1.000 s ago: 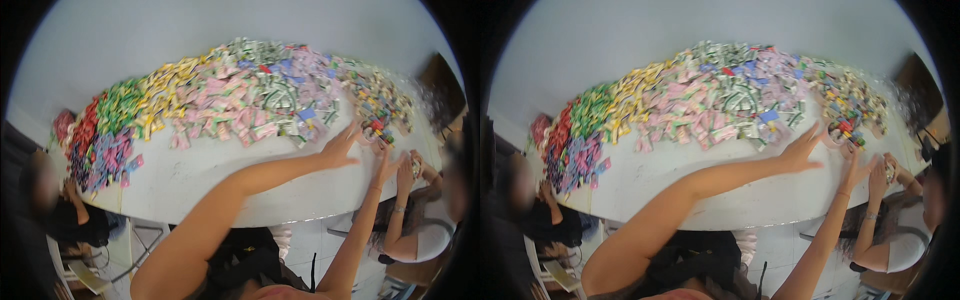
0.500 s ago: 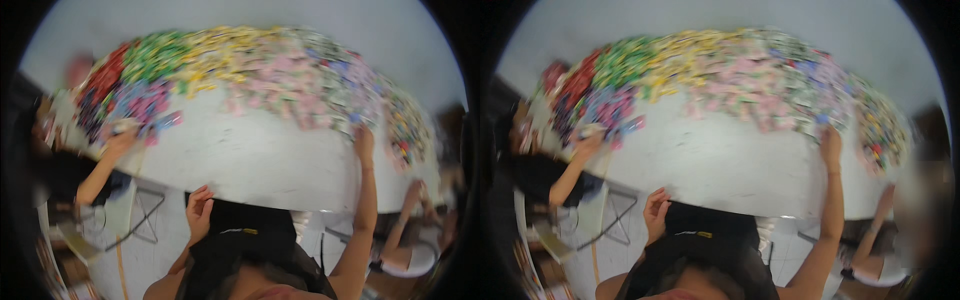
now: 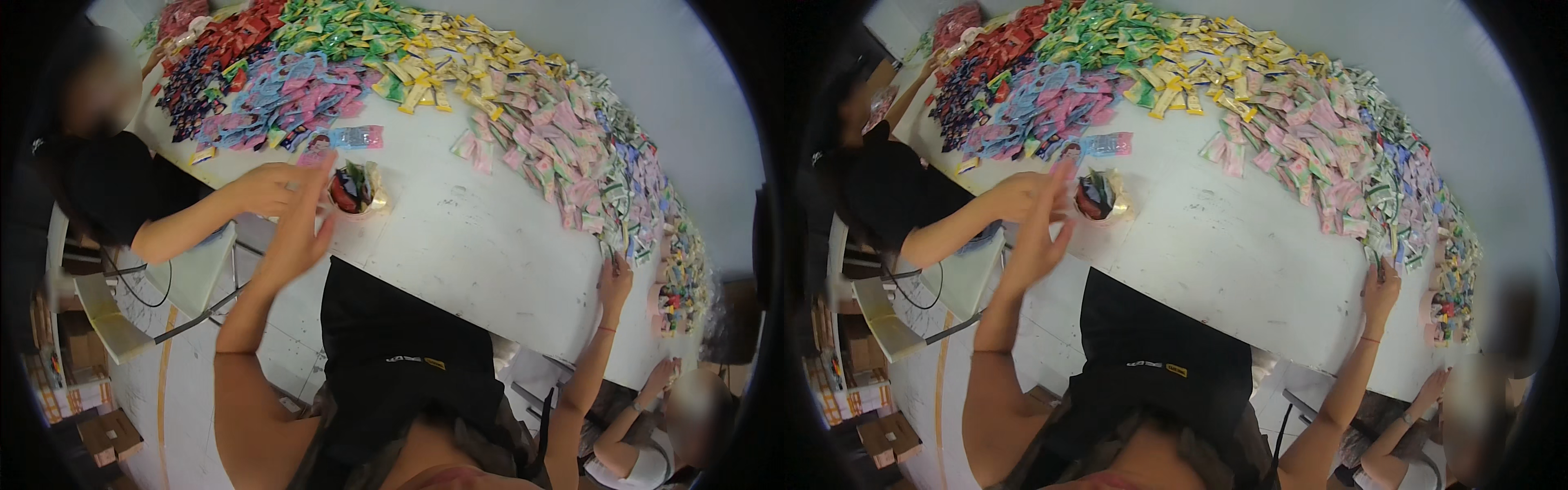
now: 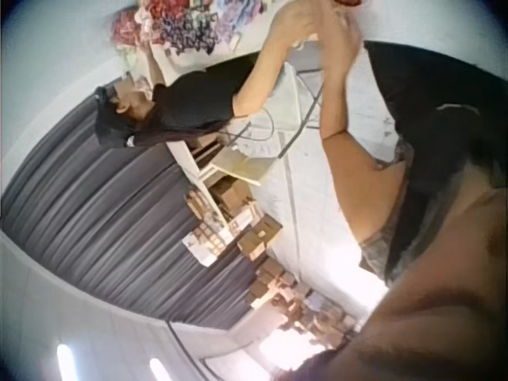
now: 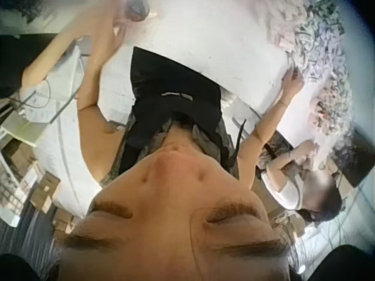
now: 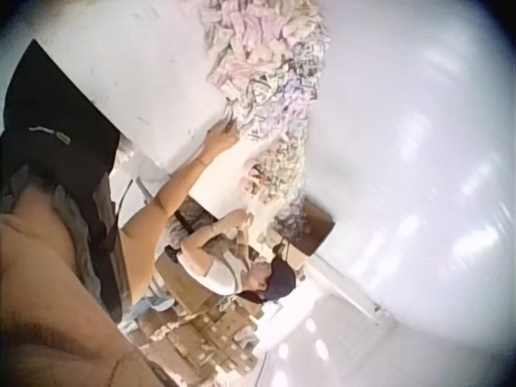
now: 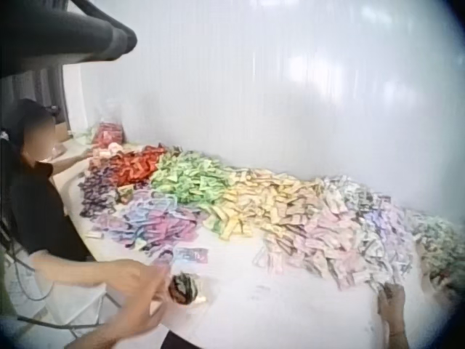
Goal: The person sorts small wrapped candies by color on a white table and places them into a small round container. They repeatedly pick up candies from the table and put them into the container, while two other people perform similar sorting tasks nearby.
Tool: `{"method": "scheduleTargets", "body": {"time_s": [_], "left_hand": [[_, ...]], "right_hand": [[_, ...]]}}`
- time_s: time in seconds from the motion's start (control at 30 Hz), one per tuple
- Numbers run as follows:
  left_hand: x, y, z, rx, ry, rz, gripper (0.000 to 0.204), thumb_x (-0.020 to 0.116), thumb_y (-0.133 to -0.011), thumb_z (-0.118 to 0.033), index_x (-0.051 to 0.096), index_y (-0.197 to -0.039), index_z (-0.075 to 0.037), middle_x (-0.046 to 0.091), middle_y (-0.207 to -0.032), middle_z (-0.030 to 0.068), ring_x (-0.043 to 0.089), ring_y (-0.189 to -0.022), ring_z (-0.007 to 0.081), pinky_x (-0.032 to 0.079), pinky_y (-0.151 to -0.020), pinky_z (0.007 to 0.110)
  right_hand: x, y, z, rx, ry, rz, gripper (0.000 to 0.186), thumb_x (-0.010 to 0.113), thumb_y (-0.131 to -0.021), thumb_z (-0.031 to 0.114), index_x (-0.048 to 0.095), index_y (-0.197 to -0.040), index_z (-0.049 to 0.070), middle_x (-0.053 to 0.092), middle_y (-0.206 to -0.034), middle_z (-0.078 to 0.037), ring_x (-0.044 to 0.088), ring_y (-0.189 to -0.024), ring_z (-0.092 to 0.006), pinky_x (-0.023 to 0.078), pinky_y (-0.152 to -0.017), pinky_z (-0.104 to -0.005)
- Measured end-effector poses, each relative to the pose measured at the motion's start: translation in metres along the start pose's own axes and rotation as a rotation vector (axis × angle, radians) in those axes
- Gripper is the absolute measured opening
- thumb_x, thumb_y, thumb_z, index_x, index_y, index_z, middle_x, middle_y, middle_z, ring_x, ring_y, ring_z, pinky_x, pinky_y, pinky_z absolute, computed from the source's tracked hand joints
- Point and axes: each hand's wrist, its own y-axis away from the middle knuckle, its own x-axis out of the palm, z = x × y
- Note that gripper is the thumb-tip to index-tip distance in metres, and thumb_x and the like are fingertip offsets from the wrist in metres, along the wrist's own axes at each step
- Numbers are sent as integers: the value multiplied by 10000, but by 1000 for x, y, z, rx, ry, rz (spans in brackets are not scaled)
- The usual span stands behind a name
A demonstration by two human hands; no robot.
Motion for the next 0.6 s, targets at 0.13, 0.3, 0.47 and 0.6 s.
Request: {"method": "scheduleTargets", "body": {"time_s": [0.13, 0.3, 0.47, 0.6], "left_hand": [[-11, -47, 60, 61, -17, 345, 840, 718, -796, 38, 320, -1529, -63, 457, -1491, 162, 432, -1376, 294, 353, -1127, 393], [34, -56, 83, -290, 423, 571, 791, 853, -721, -132, 488, -1422, -114, 618, -1283, 104, 597, -1118, 181, 486, -948, 327], [113, -47, 52, -240, 503, 343, 546, 872, -709, -187, 642, -1190, -73, 699, -1039, 100, 666, -937, 188, 531, -812, 325], [132, -51, 29, -233, 460, 277, 455, 864, -718, -199, 678, -1117, -79, 715, -939, 121, 681, -895, 212, 534, -782, 329]], "right_hand": [[-19, -2, 4, 254, -190, 108, 350, 740, -851, 110, 651, -1164, -22, 636, -947, -96, 601, -905, -195, 482, -783, -317], [9, -10, 78, 88, -872, 106, 333, 658, -906, -28, 592, -1231, 2, 604, -1147, -64, 577, -1081, -158, 510, -858, -264], [-4, 8, 297, -249, -1071, 586, 309, 654, -873, -77, 630, -1164, 22, 597, -1171, -66, 615, -1049, -177, 518, -820, -300], [29, -4, 334, -681, -798, 535, 316, 654, -789, -79, 644, -1079, 45, 625, -1019, -148, 635, -927, -308, 524, -811, -365]]}}
